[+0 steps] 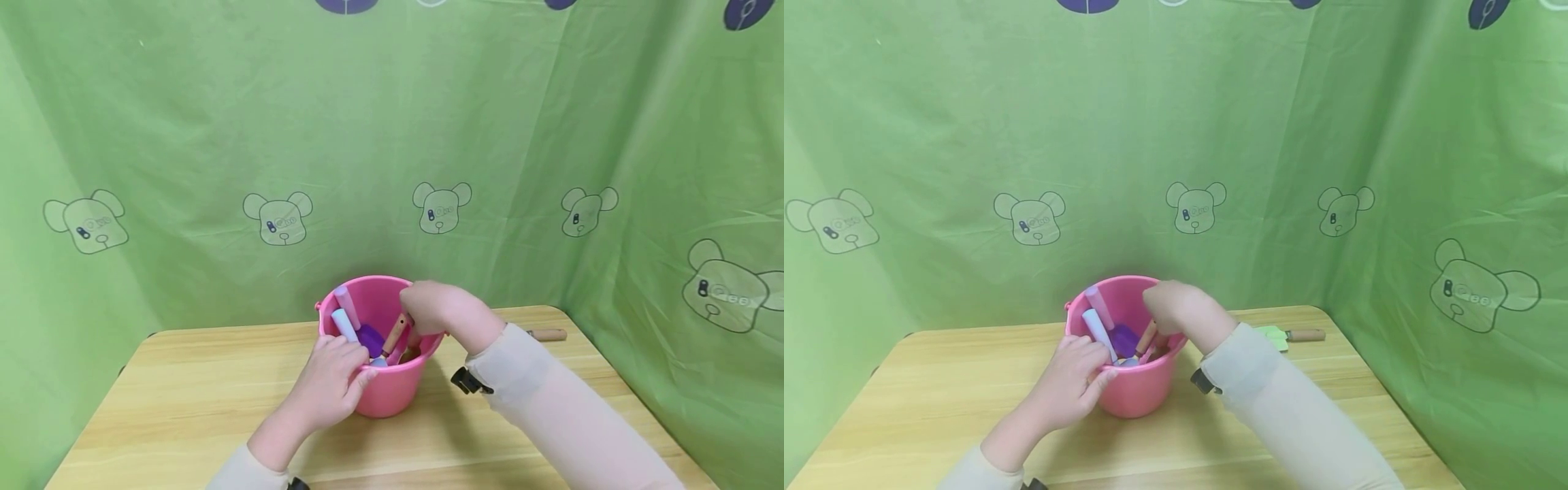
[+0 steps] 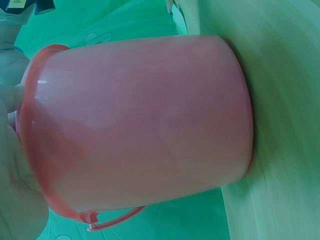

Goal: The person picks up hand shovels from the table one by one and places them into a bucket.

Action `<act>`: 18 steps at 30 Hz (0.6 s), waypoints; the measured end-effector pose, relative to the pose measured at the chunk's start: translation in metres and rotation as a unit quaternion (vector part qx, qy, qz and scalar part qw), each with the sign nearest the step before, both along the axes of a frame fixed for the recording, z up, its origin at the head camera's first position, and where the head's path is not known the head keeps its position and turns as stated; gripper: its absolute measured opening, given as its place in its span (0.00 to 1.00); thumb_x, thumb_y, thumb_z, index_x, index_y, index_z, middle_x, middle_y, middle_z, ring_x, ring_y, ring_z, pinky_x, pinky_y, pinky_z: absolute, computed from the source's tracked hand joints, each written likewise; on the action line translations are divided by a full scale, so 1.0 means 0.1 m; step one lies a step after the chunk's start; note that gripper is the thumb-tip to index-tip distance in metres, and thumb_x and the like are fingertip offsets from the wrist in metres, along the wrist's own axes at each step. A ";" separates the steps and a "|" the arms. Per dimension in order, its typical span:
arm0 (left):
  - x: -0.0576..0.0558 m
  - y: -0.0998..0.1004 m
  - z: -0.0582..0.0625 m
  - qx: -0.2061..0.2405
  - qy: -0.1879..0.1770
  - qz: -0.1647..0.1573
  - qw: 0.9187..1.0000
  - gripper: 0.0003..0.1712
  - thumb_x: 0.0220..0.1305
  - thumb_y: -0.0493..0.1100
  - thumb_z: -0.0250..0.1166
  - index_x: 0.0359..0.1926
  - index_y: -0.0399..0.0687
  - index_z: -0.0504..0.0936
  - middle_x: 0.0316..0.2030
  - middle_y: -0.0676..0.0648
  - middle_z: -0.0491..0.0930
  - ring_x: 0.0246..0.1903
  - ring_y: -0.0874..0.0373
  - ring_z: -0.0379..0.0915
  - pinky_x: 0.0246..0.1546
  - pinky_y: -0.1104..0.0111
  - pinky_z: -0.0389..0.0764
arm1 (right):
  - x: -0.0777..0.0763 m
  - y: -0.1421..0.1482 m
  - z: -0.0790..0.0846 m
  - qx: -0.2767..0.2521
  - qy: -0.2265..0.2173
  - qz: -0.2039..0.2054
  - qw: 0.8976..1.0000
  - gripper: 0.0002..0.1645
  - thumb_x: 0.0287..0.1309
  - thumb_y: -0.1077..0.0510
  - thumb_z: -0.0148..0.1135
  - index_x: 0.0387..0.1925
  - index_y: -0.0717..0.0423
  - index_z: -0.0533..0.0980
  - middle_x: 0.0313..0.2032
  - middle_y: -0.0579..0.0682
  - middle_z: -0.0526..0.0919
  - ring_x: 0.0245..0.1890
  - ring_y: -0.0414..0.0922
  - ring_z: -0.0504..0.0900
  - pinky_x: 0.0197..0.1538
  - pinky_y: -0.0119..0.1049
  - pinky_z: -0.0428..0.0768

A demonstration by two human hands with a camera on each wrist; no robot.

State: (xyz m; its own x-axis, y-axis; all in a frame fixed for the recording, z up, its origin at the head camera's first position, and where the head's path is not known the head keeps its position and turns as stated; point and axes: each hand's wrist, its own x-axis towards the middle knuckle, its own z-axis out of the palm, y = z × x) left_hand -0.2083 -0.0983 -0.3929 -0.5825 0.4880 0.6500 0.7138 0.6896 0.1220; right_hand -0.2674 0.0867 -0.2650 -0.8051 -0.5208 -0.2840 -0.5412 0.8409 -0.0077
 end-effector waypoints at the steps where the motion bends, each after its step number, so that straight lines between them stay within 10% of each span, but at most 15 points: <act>1: 0.00 0.00 0.00 0.000 -0.002 0.000 1.000 0.10 0.62 0.52 0.56 0.26 0.58 0.68 0.22 0.62 0.63 0.29 0.64 0.59 0.39 0.65 0.59 | -0.01 0.00 -0.02 0.001 -0.005 -0.001 1.000 0.10 0.42 0.55 0.72 0.16 0.53 0.80 0.17 0.45 0.79 0.18 0.40 0.75 0.23 0.32 0.76; 18: 0.01 0.00 0.02 -0.008 -0.014 0.005 1.000 0.11 0.64 0.53 0.52 0.26 0.57 0.68 0.23 0.61 0.64 0.29 0.63 0.59 0.40 0.65 0.59 | -0.12 0.00 -0.20 0.009 -0.029 0.001 1.000 0.08 0.44 0.57 0.71 0.17 0.52 0.81 0.18 0.47 0.79 0.14 0.39 0.71 0.20 0.31 0.73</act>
State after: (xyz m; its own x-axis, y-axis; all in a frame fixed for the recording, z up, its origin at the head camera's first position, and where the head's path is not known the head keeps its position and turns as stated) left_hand -0.2071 -0.0984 -0.3912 -0.6052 0.4920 0.6259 0.7028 0.6994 0.1298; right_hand -0.2798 0.0865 -0.2855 -0.7859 -0.5172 -0.3390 -0.5424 0.8398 -0.0237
